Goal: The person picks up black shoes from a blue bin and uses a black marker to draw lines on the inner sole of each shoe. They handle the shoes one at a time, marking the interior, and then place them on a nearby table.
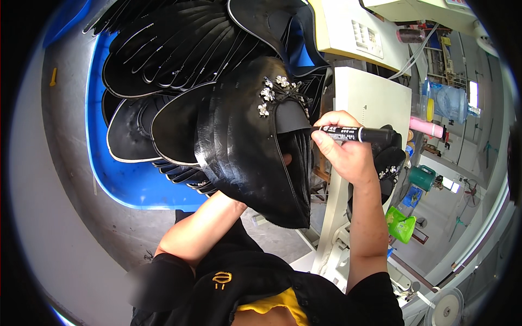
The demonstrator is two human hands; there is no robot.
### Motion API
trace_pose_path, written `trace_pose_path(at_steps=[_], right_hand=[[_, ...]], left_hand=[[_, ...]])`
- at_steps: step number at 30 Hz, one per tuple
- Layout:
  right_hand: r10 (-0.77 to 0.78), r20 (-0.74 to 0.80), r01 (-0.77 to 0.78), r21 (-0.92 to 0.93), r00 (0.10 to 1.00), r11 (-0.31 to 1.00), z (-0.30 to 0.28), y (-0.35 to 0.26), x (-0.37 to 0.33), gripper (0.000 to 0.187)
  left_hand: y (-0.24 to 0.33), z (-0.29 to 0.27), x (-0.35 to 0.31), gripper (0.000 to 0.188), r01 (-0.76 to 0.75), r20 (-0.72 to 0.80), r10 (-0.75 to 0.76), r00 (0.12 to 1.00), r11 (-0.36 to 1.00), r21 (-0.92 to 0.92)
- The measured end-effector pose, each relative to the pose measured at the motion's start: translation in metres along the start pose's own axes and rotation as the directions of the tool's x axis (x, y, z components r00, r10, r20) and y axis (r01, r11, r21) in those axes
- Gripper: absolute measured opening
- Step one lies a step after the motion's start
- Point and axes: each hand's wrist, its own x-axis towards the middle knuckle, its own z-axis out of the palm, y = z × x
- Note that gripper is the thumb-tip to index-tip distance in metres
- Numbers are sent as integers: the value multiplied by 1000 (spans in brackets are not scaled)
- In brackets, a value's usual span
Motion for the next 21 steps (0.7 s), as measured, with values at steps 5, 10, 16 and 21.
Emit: trace_pose_path(at_steps=[5,10,16,21], right_hand=[[-161,67,170,-171,985,970,-4,-3,5,26],[-282,158,311,-212,946,926,-13,2,2,27],[-237,190,259,-102,953,960,-16,2,-12,25],[-196,-128,227,312,972,923,-7,11,-33,30]], left_hand=[[0,0,1,30,4,-2,-4,1000,1000,1],[0,1,0,30,18,-2,-18,1000,1000,-4],[-1,-1,-1,30,26,-5,-26,1000,1000,0],[0,0,0,30,25,-13,-24,1000,1000,5]])
